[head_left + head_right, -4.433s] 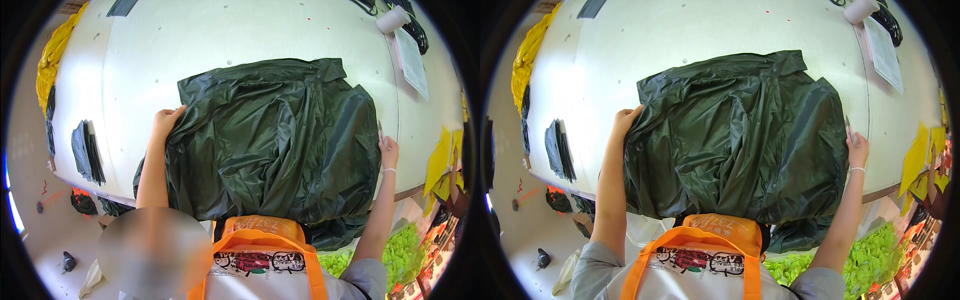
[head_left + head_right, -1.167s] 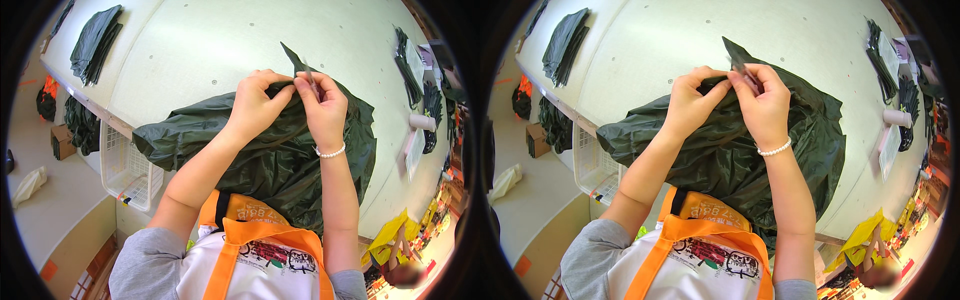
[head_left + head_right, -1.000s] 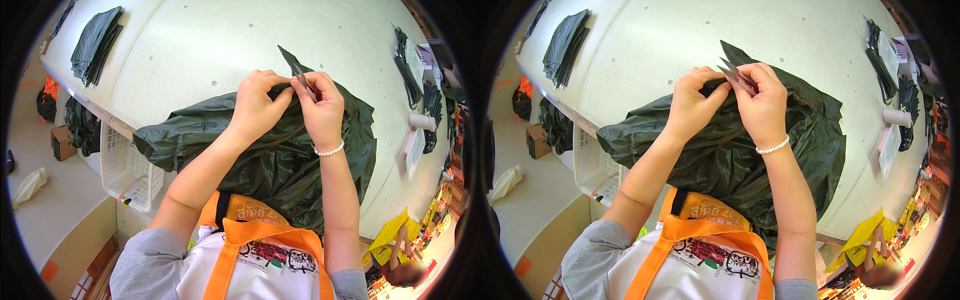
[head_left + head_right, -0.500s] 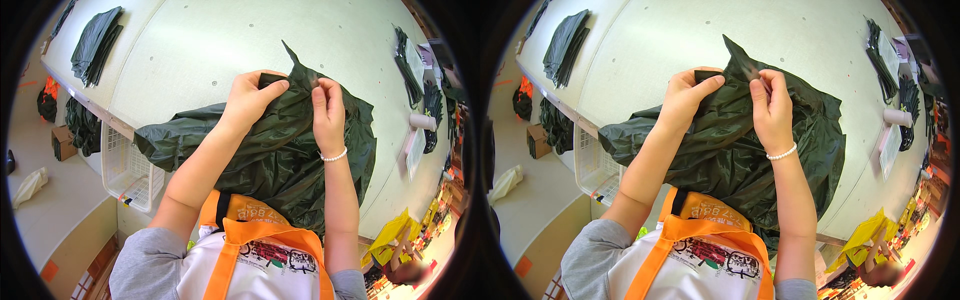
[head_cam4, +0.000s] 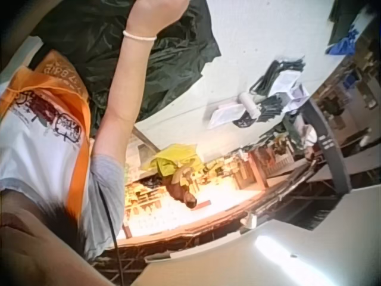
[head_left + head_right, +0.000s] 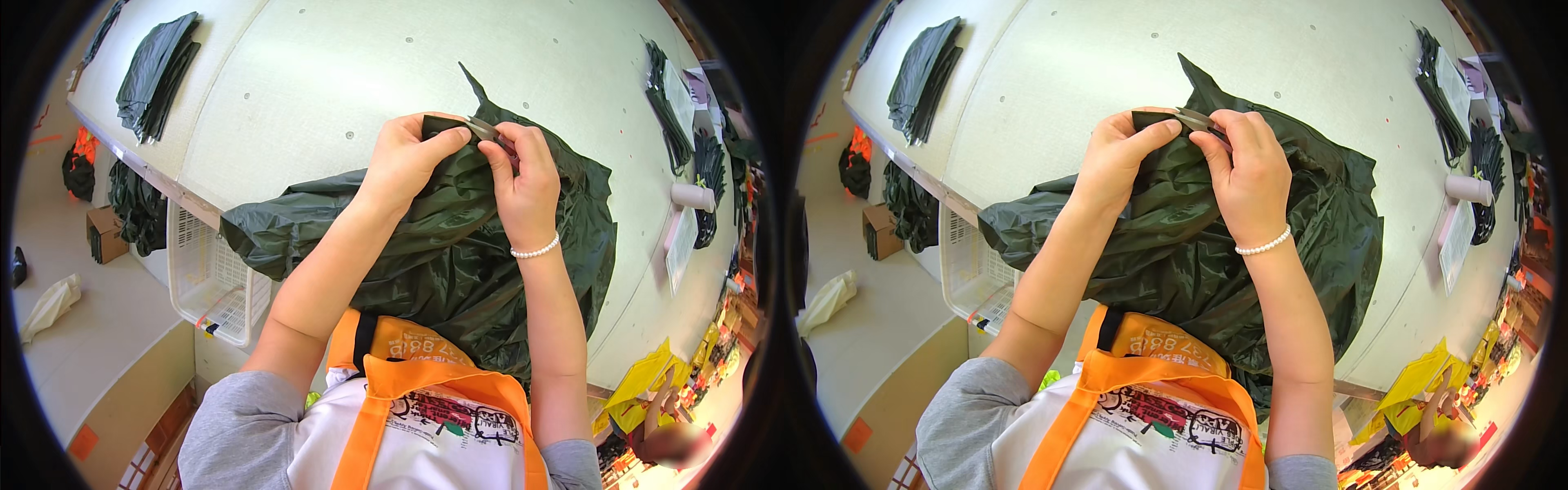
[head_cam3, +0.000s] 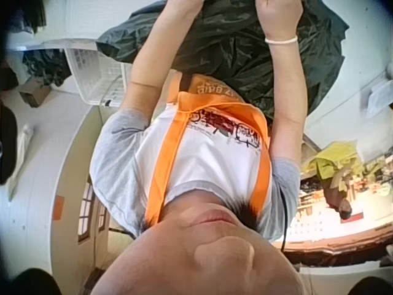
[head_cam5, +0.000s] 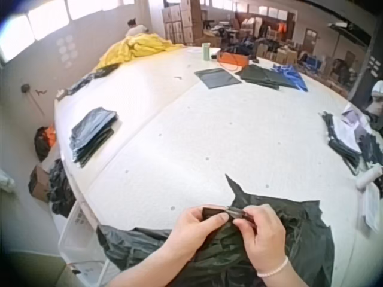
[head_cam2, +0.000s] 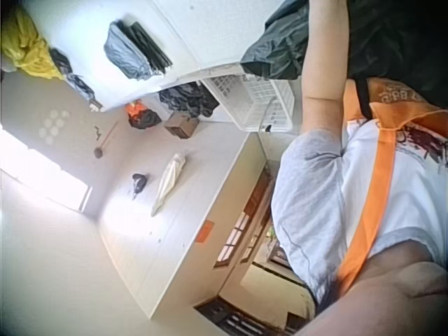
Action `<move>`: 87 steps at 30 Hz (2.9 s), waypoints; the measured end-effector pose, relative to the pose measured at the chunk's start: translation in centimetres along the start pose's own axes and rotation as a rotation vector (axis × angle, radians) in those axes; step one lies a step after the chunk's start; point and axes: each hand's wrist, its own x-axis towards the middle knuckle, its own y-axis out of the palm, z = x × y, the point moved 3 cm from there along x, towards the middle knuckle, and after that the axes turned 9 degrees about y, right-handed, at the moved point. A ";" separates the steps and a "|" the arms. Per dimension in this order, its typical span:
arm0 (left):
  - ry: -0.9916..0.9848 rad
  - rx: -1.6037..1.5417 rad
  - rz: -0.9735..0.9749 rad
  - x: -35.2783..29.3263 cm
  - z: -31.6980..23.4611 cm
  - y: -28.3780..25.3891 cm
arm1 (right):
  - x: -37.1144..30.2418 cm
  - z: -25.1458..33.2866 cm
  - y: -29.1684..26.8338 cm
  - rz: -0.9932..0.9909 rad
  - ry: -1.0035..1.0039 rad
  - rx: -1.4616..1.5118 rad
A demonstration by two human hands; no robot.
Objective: The person folds a dark green raincoat on a white table, smoothing the fabric, folding the sleeves and body, and stacking it with other folded garments. The person then picks up another raincoat and begins to fold it as well.
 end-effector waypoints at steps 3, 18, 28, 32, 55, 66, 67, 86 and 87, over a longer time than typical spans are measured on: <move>-0.009 0.010 0.004 -0.1 0.0 0.1 | -0.2 0.1 -0.4 0.020 0.093 0.097; 0.916 1.024 -0.144 -1.0 -0.8 1.7 | 4.2 2.1 -3.0 0.550 0.193 -0.052; 1.061 1.015 -0.155 -1.5 -0.5 1.8 | 0.8 1.4 -5.0 0.347 0.094 -0.269; 1.037 1.012 -0.143 -1.6 -0.7 1.9 | 0.7 2.5 -4.9 0.270 -0.026 -0.405; 0.810 0.859 -0.108 -1.2 -1.0 1.5 | 0.8 2.3 -4.6 0.225 -0.092 -0.395; 0.463 0.652 -0.037 -0.7 -0.7 1.0 | 0.9 2.7 -4.3 0.094 -0.332 -0.542; 0.464 0.655 -0.038 -0.7 -0.7 1.1 | 0.9 2.7 -4.3 0.093 -0.335 -0.548; 0.621 1.174 -0.286 2.8 0.1 -2.0 | -1.0 -6.1 -6.9 -0.106 0.196 0.191; 0.623 1.167 -0.338 3.3 -0.1 -2.7 | -1.5 -8.3 -8.9 -0.131 0.290 0.068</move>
